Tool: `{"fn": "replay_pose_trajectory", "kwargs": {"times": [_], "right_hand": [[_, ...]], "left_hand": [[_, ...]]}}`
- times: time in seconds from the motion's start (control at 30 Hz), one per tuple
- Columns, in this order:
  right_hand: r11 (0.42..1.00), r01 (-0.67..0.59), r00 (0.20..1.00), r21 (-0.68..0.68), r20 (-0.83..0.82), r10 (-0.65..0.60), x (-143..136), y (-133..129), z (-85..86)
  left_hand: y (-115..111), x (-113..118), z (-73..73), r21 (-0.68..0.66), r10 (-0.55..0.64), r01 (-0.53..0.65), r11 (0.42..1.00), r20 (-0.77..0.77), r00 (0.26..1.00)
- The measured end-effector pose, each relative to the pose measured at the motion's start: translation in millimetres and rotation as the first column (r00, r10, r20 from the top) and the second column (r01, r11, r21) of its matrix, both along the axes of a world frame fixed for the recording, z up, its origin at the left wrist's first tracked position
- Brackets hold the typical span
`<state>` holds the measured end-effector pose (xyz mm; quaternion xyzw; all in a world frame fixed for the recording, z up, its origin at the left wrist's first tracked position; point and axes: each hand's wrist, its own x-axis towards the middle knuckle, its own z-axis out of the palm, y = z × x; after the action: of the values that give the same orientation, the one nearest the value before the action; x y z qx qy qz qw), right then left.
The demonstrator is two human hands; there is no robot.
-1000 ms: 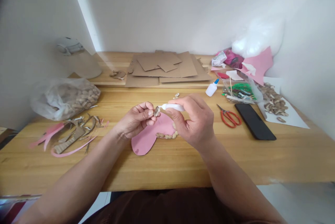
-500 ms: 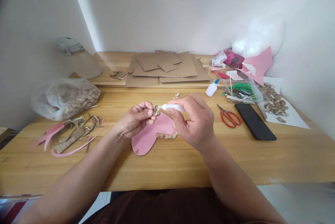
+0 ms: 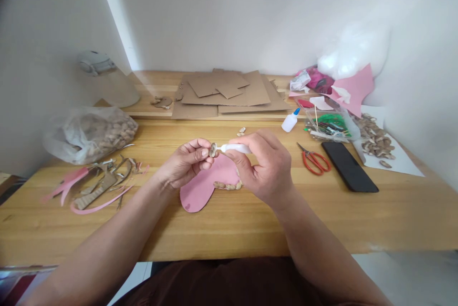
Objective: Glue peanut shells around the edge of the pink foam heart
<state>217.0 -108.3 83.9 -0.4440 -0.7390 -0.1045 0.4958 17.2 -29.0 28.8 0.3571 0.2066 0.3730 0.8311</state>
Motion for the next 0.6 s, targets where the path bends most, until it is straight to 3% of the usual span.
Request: {"fn": "replay_pose_trajectory", "kwargs": {"times": [0.6], "right_hand": [[1.0,-0.007,1.0,0.024,-0.007,0.008,-0.3,0.6,0.0]], "left_hand": [[-0.5,-0.8,0.7,0.015,-0.026,0.026,1.0,-0.002,1.0]]}}
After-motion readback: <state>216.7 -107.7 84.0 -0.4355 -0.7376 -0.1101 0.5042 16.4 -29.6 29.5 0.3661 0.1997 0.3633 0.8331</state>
